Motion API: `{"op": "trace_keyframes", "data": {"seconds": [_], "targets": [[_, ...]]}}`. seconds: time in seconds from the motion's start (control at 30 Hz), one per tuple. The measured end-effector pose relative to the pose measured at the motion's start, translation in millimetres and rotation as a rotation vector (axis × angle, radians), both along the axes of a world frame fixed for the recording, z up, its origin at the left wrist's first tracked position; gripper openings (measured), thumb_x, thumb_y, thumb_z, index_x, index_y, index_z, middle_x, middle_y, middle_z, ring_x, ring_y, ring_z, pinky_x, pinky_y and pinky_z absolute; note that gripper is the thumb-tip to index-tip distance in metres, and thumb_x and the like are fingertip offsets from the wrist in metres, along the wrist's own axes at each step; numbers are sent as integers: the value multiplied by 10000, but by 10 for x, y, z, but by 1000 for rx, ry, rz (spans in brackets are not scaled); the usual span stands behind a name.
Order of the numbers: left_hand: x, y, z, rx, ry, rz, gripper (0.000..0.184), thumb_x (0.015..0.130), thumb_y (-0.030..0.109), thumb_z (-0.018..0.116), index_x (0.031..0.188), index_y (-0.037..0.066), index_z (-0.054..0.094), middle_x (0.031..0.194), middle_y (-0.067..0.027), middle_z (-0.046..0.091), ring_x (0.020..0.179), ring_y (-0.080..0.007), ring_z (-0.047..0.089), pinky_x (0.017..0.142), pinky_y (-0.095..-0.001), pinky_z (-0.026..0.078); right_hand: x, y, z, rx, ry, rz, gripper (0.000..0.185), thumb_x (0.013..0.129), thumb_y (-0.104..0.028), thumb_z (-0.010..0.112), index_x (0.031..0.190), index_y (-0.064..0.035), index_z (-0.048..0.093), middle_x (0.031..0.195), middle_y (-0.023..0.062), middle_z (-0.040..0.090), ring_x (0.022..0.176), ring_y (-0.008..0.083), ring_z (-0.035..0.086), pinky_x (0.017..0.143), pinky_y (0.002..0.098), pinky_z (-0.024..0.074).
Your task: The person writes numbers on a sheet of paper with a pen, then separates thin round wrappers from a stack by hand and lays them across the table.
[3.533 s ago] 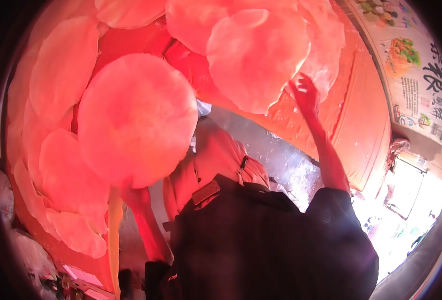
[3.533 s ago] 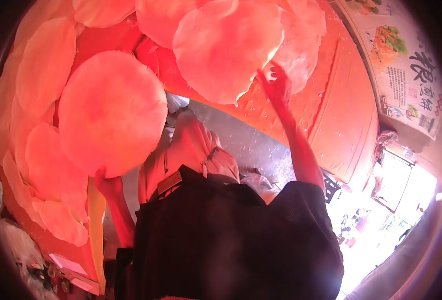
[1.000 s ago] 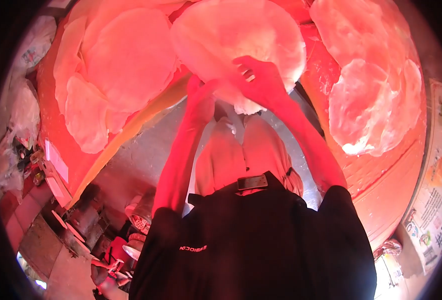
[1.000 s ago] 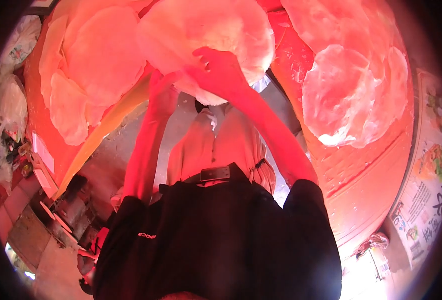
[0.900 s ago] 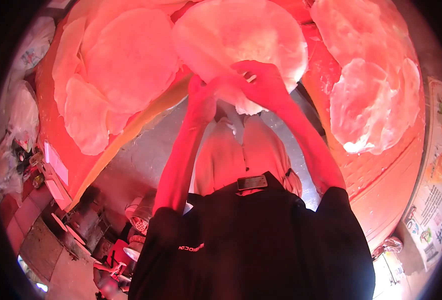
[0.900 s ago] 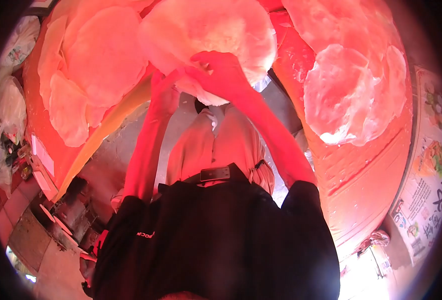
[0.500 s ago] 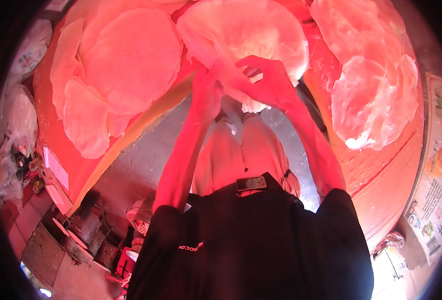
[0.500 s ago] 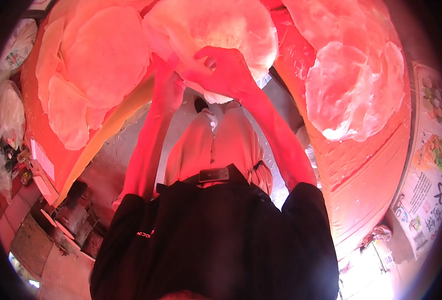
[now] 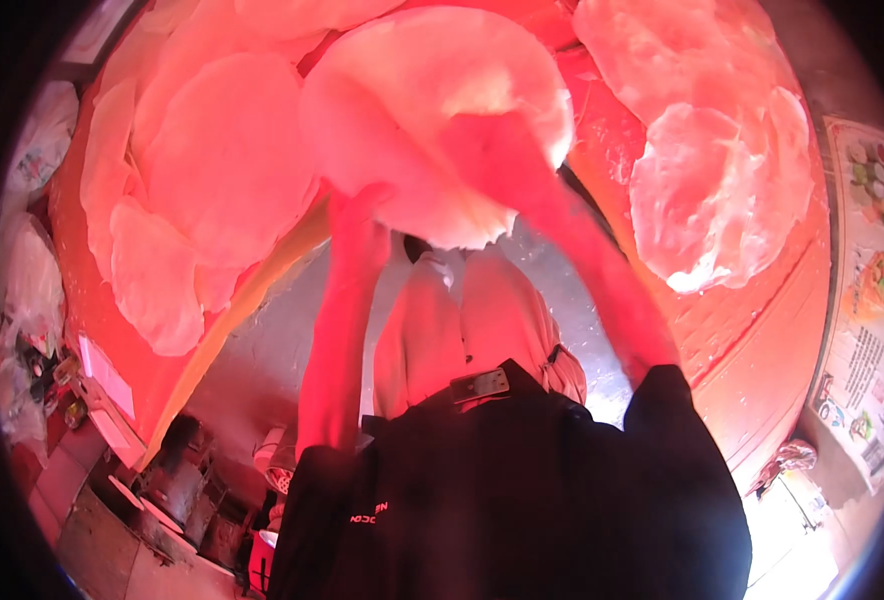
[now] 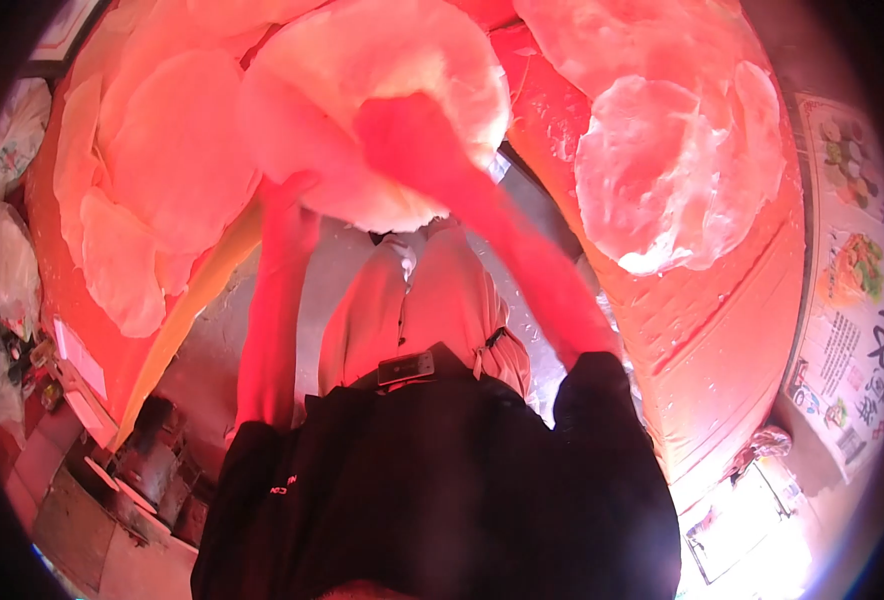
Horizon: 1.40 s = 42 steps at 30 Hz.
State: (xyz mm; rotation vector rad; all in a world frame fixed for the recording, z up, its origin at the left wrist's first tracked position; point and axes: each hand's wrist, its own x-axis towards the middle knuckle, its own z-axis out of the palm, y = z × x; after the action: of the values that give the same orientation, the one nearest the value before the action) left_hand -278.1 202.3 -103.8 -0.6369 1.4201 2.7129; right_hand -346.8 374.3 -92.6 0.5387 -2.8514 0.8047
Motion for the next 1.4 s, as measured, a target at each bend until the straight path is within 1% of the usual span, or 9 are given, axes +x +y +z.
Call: {"op": "trace_keyframes", "data": {"seconds": [0.07, 0.17, 0.37, 0.7, 0.87, 0.97, 1.07, 1.17, 1.4], "targets": [[107, -182, -56, 81, 5, 95, 410, 797, 16, 562, 1205, -6, 526, 1074, -87, 607, 1006, -219, 599, 885, -337, 487, -163, 62, 285, -193, 303, -561, 253, 823, -170, 611, 1041, -43, 625, 909, 79, 674, 805, 166, 662, 673, 310, 531], [335, -581, 53, 245, -110, 64, 479, 799, 0, 541, 1273, -11, 473, 1166, -118, 580, 1097, -256, 568, 952, -378, 467, -1066, 1114, 1163, -659, -392, 34, 105, 837, -149, 643, 821, -57, 689, 743, -17, 644, 661, 72, 586, 583, 237, 484], [403, -791, 200, 143, -74, -7, 523, 788, 0, 548, 1298, -21, 439, 1194, -123, 564, 1116, -249, 556, 947, -373, 466, -1347, 2046, 2098, -907, -418, 16, 171, 871, -166, 596, 1009, -70, 624, 859, 7, 647, 750, 109, 605, 607, 245, 494], [-58, -486, 837, -51, -20, -40, 460, 792, 42, 552, 1244, -18, 489, 1134, -112, 593, 1025, -221, 594, 863, -331, 489, -728, 3097, 969, -1256, -86, -773, 260, 868, -64, 610, 1117, 7, 592, 887, 56, 637, 687, 113, 595, 488, 218, 445], [-785, -381, 1663, 81, 47, -39, 281, 832, 40, 564, 1100, -43, 570, 949, -111, 640, 884, -198, 625, 779, -302, 505, -893, 2697, 1429, -729, -92, -516, 232, 871, -195, 625, 1052, -50, 634, 738, -51, 546, 600, 16, 444, 457, 212, 318], [-677, -533, 1866, 135, 121, -86, 301, 854, 81, 551, 1124, -51, 557, 981, -120, 636, 909, -213, 623, 796, -311, 503, -1349, 2992, 1588, -933, -171, -501, 200, 859, -201, 630, 976, -40, 651, 766, -20, 593, 655, 66, 504, 543, 243, 386], [-453, -1116, 1694, 191, 213, -208, 349, 862, 100, 545, 1176, -52, 528, 1048, -126, 622, 961, -235, 615, 837, -336, 498, -1635, 2504, 2294, -1226, -251, -107, 151, 854, -169, 616, 810, -42, 684, 850, 31, 674, 753, 139, 614, 664, 300, 493], [-124, -1471, 1004, -2, 48, 86, 382, 847, 72, 556, 1210, -38, 509, 1138, -123, 595, 1046, -249, 587, 894, -373, 488, -1287, 2085, 2599, -1190, -213, -215, 158, 796, -180, 515, 810, -44, 596, 760, 61, 604, 580, 176, 578, 474, 289, 440], [467, -1687, -215, 318, -116, 238, 409, 850, 45, 552, 1253, 10, 491, 1172, -112, 586, 1096, -257, 569, 935, -422, 476, -1129, 4093, 602, -737, -265, -867, 201, 843, -243, 651, 934, -64, 640, 683, 30, 583, 514, 127, 520, 396, 268, 386]]}}
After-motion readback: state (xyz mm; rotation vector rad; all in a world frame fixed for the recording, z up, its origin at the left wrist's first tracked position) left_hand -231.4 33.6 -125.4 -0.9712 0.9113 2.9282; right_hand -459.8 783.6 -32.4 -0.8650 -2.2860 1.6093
